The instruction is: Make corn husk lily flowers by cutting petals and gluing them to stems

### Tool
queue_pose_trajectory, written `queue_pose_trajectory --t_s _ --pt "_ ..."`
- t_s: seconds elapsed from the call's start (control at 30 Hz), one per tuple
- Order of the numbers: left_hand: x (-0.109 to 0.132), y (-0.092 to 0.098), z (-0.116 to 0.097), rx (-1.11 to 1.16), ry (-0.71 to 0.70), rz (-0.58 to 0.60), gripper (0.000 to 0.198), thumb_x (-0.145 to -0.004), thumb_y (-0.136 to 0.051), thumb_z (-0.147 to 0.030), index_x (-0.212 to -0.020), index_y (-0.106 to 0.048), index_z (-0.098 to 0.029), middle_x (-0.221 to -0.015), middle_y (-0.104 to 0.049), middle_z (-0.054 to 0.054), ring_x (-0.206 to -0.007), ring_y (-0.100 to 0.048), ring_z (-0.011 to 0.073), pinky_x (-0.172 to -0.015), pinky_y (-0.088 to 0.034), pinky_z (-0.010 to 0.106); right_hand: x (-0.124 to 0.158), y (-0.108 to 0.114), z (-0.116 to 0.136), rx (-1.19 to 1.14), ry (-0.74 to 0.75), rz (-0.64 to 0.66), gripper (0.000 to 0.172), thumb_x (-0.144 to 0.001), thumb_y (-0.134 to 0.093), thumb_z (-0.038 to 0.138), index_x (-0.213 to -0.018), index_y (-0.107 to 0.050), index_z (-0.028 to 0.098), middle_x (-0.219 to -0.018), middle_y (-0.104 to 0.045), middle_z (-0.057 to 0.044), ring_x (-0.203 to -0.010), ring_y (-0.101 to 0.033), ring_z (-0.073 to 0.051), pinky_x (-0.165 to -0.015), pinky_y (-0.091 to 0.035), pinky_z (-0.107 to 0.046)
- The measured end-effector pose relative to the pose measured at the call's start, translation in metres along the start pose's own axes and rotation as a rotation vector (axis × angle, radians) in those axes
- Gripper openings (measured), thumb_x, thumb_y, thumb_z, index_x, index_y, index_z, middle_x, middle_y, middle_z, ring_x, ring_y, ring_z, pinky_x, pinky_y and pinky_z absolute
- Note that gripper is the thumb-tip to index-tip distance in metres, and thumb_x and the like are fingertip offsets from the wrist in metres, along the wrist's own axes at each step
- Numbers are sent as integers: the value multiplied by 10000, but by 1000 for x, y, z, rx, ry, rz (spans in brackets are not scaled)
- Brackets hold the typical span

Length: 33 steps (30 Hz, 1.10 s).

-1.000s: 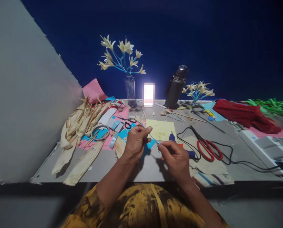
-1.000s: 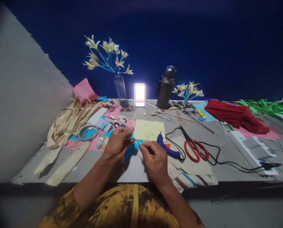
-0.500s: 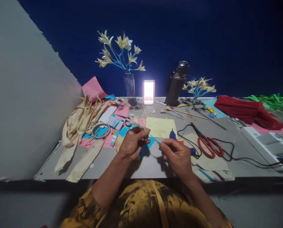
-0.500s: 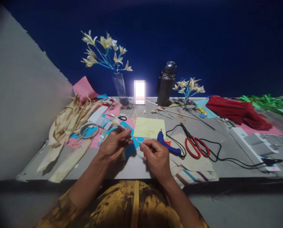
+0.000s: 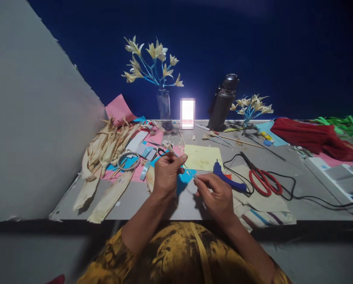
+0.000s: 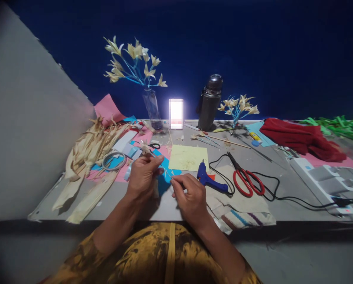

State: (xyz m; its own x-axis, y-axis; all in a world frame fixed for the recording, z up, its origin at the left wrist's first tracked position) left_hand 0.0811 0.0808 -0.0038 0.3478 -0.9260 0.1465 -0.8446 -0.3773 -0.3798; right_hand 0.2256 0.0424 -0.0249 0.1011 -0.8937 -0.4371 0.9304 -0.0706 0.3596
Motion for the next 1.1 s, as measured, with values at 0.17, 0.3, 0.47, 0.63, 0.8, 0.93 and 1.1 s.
queue_pose_trajectory --t_s 0.17,0.3,0.47,0.63,0.8,0.93,1.1 --pt "-2 -3 -1 -147 -89 -15 380 -604 -848 -310 -534 -502 -168 -512 -493 -70 -438 -485 62 -476 -411 203 -2 0 2 -82 -133 1 159 -901 -599 283 -809 -696 197 -612 -645 2 -509 -615 -140 -565 -511 -272" --pt "-1 -2 -1 -136 14 155 355 -667 -817 -387 -574 -557 -163 -478 -478 -66 -428 -468 70 -488 -433 215 -1 0 -5 -349 -389 41 224 -849 -663 389 -784 -681 175 -531 -624 17 -433 -560 -119 -463 -472 -237" --pt "0 9 -3 -39 120 373 292 -721 -790 -385 -861 -730 -136 -597 -573 -21 -540 -554 93 -566 -464 226 2 -2 -21 -648 -509 81 272 -801 -732 416 -766 -673 153 -558 -645 6 -409 -508 -90 -464 -467 -236" --pt "-4 14 -2 -28 75 276 281 -617 -859 -291 -561 -636 -129 -539 -538 -34 -481 -469 60 -525 -408 218 0 -2 -14 -608 -501 107 249 -800 -733 398 -755 -692 157 -519 -643 12 -426 -539 -92 -491 -478 -223" --pt "-6 12 -1 69 74 165 316 -561 -885 -273 -577 -599 -140 -515 -482 -73 -459 -419 48 -525 -408 218 -2 0 3 -410 -419 66 189 -825 -699 358 -796 -705 171 -534 -658 6 -497 -619 -132 -497 -488 -229" --pt "-7 12 -1 43 33 139 324 -588 -875 -293 -596 -585 -148 -512 -495 -69 -472 -460 63 -552 -425 227 -2 -3 1 -436 -432 23 195 -812 -716 361 -791 -701 168 -557 -666 4 -474 -614 -125 -482 -482 -228" --pt "5 16 6 48 153 303 322 -714 -787 -431 -779 -682 -134 -640 -607 -10 -515 -524 81 -552 -432 229 -2 -8 -15 -655 -508 10 224 -780 -763 374 -782 -703 157 -602 -692 0 -432 -565 -86 -492 -484 -216"
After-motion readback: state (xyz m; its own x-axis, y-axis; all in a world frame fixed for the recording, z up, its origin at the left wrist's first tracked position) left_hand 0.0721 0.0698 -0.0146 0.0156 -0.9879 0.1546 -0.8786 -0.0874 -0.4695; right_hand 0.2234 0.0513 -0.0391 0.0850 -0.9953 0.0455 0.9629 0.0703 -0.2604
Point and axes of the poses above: each hand's wrist, its own x-axis away from the middle knuckle, its own y-axis out of the back of the hand, z = x × y, the point moved 1 cm from there along -x, towards the middle knuckle
